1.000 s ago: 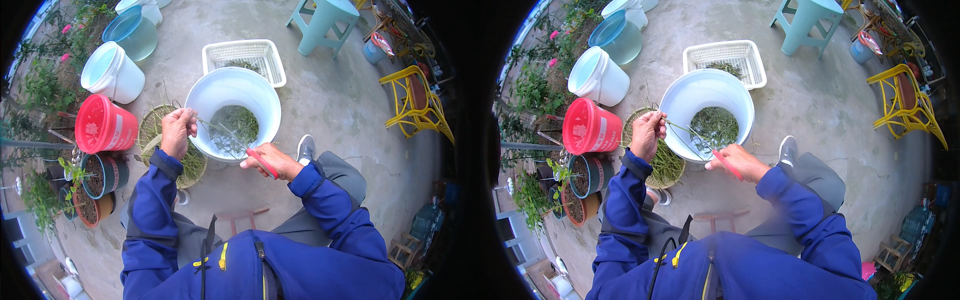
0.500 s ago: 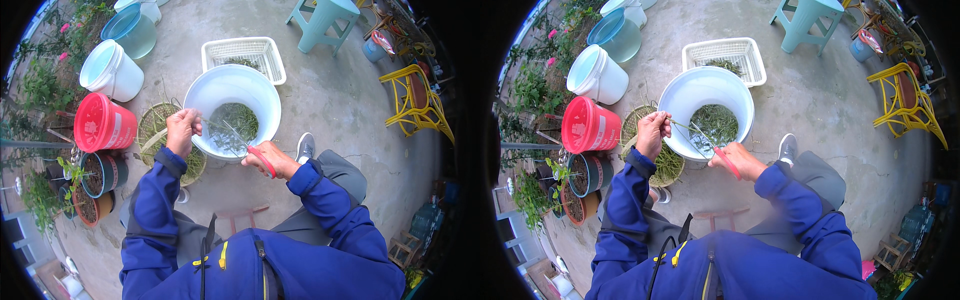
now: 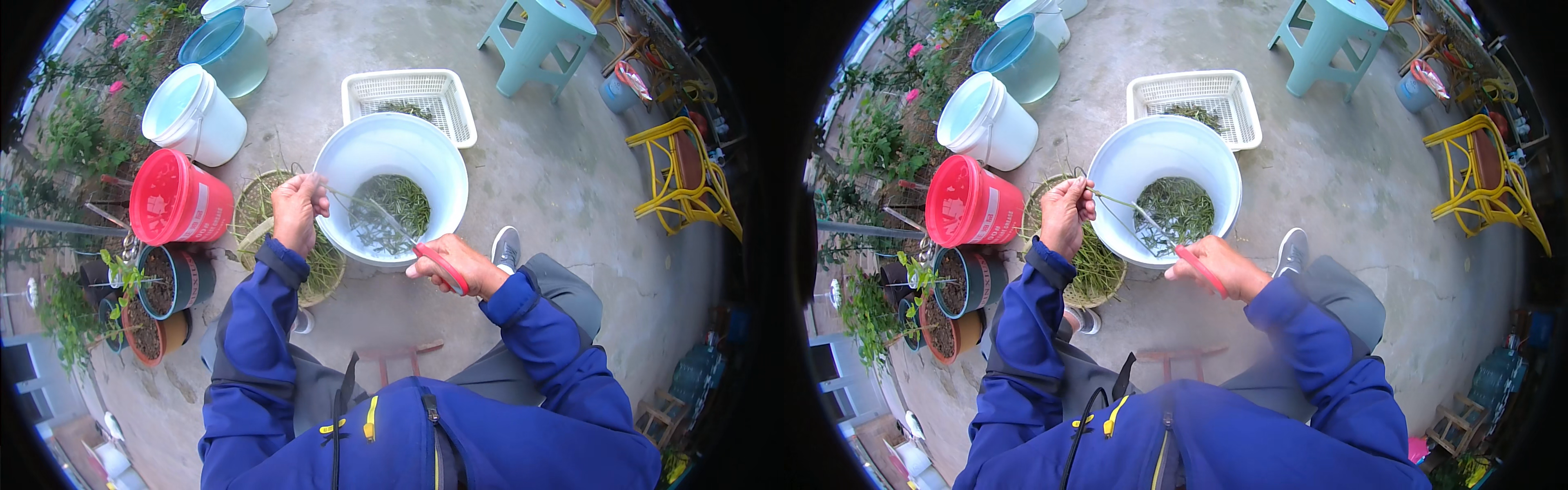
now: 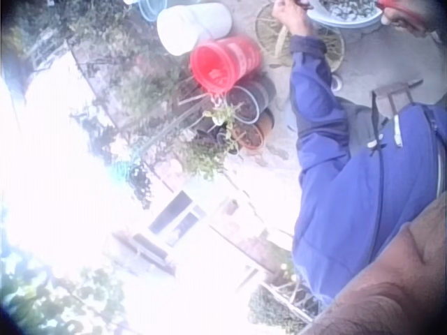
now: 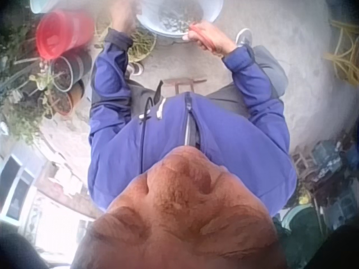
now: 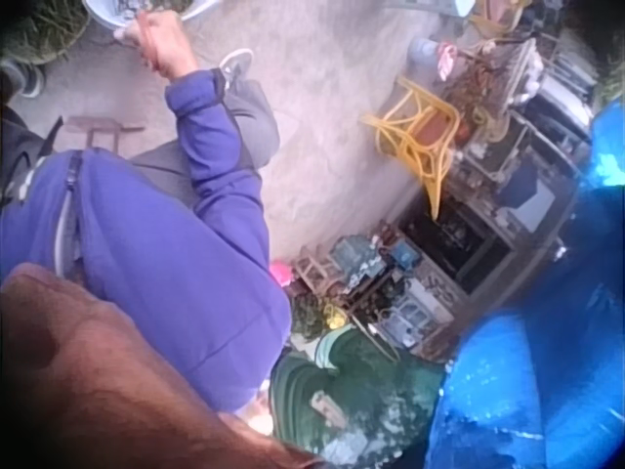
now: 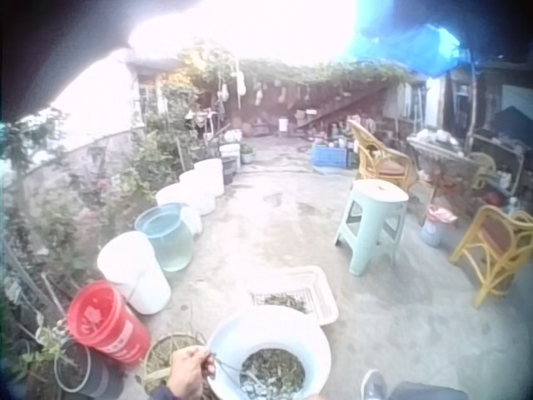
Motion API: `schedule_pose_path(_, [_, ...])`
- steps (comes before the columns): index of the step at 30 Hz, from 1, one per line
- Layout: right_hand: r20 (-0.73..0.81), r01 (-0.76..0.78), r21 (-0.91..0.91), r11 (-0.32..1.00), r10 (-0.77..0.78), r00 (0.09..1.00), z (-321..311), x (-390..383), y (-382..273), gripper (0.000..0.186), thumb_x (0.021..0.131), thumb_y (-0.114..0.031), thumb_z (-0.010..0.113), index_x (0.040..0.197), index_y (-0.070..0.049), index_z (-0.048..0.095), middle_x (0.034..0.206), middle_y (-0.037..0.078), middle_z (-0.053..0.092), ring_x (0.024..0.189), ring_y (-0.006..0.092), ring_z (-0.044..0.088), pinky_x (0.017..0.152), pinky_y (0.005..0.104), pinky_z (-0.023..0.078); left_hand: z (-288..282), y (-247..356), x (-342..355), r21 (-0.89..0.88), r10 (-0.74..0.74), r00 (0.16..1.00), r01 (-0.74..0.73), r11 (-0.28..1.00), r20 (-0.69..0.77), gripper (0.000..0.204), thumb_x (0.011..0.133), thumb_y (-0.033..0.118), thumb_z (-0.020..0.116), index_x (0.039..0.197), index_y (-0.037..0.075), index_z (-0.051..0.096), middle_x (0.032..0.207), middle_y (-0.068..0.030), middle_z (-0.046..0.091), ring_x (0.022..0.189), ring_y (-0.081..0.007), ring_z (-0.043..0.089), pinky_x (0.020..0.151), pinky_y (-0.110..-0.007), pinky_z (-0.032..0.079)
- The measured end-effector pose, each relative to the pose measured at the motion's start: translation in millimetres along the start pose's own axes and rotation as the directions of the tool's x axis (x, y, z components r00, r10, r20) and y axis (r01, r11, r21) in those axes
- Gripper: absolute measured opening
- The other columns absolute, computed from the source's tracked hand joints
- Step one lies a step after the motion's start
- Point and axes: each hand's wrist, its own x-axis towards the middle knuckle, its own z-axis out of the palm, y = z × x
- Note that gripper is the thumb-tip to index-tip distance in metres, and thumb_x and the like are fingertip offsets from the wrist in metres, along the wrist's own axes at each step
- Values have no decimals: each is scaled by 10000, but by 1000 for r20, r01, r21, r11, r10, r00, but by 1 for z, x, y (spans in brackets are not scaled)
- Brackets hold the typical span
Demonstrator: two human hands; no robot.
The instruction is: The person holds long green stalks and uses scissors to cut them into small pieces over a bucket.
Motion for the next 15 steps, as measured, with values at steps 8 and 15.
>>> schedule_pose_path(8, [26,6,-56,998,-4,1000,6,5,3,405,832,-387,734,690,-24,624,530,15,463,463,119,448,439,320,347,15,-5,-15,24,-45,993,43,999,110,208,998,179,588,940,-7,660,719,-29,631,555,-99,585,497,-238,482])
schedule_pose_path(15, [3,6,-13,1000,-6,1000,9,7,5,393,842,-375,728,708,-17,638,525,14,457,449,123,442,439,319,354,22,-13,-22,17,-59,983,56,998,173,198,993,172,596,938,-8,658,719,-33,634,553,-103,592,505,-240,493])
